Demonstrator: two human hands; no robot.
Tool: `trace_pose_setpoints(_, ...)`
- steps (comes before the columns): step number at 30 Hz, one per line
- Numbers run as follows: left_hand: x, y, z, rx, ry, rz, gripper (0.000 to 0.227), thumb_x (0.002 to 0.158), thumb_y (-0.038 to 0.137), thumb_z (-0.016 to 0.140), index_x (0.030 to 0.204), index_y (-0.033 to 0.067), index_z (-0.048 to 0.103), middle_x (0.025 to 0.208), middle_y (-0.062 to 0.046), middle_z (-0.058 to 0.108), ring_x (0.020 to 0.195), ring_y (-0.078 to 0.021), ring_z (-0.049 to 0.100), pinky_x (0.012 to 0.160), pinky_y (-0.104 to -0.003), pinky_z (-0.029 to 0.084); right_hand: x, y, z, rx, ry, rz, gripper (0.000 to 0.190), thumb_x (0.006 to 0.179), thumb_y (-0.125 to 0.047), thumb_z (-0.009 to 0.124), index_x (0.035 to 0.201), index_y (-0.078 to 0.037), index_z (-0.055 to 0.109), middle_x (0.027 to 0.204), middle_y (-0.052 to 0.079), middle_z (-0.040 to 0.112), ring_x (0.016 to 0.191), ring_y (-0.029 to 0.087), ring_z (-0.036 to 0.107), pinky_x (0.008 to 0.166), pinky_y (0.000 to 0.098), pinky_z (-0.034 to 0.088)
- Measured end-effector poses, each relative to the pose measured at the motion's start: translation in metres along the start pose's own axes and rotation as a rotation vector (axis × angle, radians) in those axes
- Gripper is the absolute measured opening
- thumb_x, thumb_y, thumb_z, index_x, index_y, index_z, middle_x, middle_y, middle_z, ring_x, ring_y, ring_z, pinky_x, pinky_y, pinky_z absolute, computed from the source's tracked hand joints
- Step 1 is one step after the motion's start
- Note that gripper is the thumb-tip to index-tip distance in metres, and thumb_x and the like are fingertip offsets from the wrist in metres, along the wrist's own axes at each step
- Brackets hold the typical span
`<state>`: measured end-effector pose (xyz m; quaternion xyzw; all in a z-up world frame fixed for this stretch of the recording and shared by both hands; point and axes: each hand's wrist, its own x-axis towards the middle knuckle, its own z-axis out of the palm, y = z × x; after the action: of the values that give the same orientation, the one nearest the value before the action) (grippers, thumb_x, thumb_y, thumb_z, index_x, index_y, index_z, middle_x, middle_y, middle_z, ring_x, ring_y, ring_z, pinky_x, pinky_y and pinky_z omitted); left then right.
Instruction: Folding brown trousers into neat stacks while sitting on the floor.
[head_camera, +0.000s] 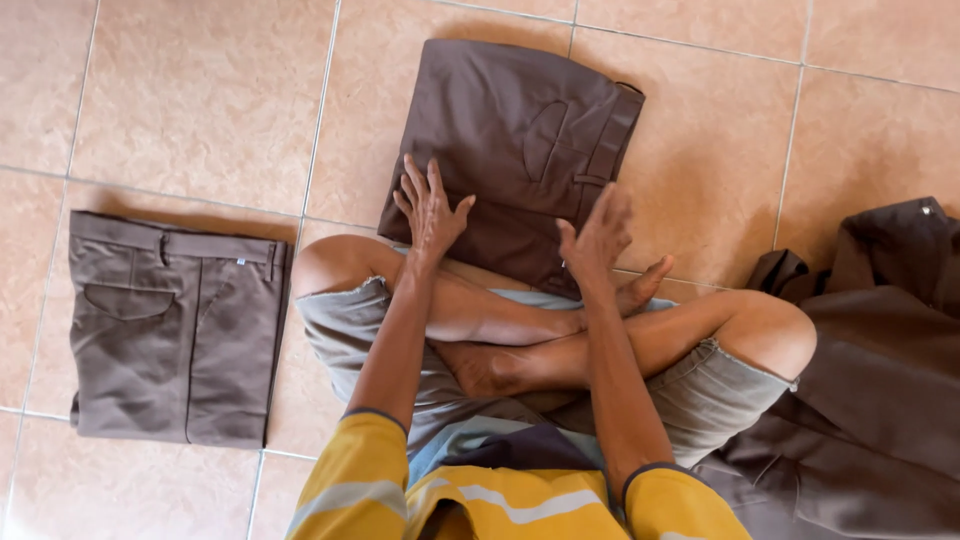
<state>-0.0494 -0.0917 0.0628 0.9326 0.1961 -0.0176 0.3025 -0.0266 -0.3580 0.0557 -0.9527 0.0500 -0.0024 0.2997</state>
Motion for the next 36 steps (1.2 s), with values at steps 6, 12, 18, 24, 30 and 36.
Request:
trace_pose_setpoints(6,0.021,-0.029,0.032,0.159,-0.132,-0.012,0.103,0.099,0.062,0.059,0.167,0.0107,0.001,0.169,-0.027,-0.007,0.156,-0.0472,-0.007,0.118,-0.076,0.0,-0.006,0.012,0.041,-0.333,-0.177,-0.194,0.084,0.107,-0.064,0.036,0.168,-0.012,0.011,0.17,0.027,0.002,0.151,0.057,0.01,0.108,0.0845,0.019)
trace_pose_setpoints(12,0.022,-0.03,0.027,0.216,-0.196,-0.056,0.107,0.096,0.07,0.054,0.167,0.0164,-0.005,0.17,-0.023,-0.012,0.156,-0.0442,-0.012,0.119,-0.074,-0.003,0.005,0.024,0.05,-0.366,-0.282,-0.103,0.092,0.101,-0.074,0.034,0.168,-0.02,0.002,0.171,0.022,-0.01,0.154,0.054,-0.001,0.111,0.0838,0.013)
trace_pose_setpoints(18,0.025,-0.014,0.001,0.181,0.194,0.148,0.092,0.096,0.059,0.064,0.164,0.0107,0.026,0.168,-0.028,0.013,0.156,-0.048,0.011,0.117,-0.079,0.007,-0.001,0.015,0.038,-0.281,0.022,-0.161,0.068,0.113,-0.055,0.031,0.167,-0.015,0.019,0.169,0.024,0.012,0.151,0.05,0.022,0.106,0.0763,0.03)
trace_pose_setpoints(24,0.05,-0.044,0.012,0.212,-0.073,-0.047,0.088,0.102,0.071,0.044,0.169,0.0262,0.008,0.172,-0.017,-0.002,0.157,-0.0432,-0.004,0.119,-0.076,0.006,-0.004,0.022,0.047,-0.405,-0.158,-0.212,0.08,0.105,-0.068,0.031,0.166,-0.016,0.023,0.171,0.022,0.01,0.155,0.049,0.012,0.109,0.0801,0.023)
trace_pose_setpoints(30,0.052,-0.04,0.002,0.205,-0.166,-0.129,0.09,0.101,0.076,0.039,0.169,0.0279,0.002,0.172,-0.015,-0.009,0.157,-0.0406,-0.011,0.121,-0.072,-0.004,0.017,0.038,0.055,-0.217,0.026,-0.136,0.066,0.109,-0.034,0.05,0.165,-0.009,0.024,0.16,0.029,0.033,0.138,0.05,0.046,0.098,0.068,0.046)
trace_pose_setpoints(36,0.049,-0.038,-0.001,0.166,-0.154,-0.11,0.089,0.104,0.074,0.037,0.169,0.0273,-0.001,0.172,-0.015,-0.011,0.157,-0.041,-0.012,0.122,-0.071,-0.002,0.034,0.063,0.043,0.012,-0.005,0.147,0.073,0.103,-0.041,0.067,0.153,0.002,0.036,0.14,0.031,0.044,0.122,0.049,0.057,0.088,0.059,0.055)
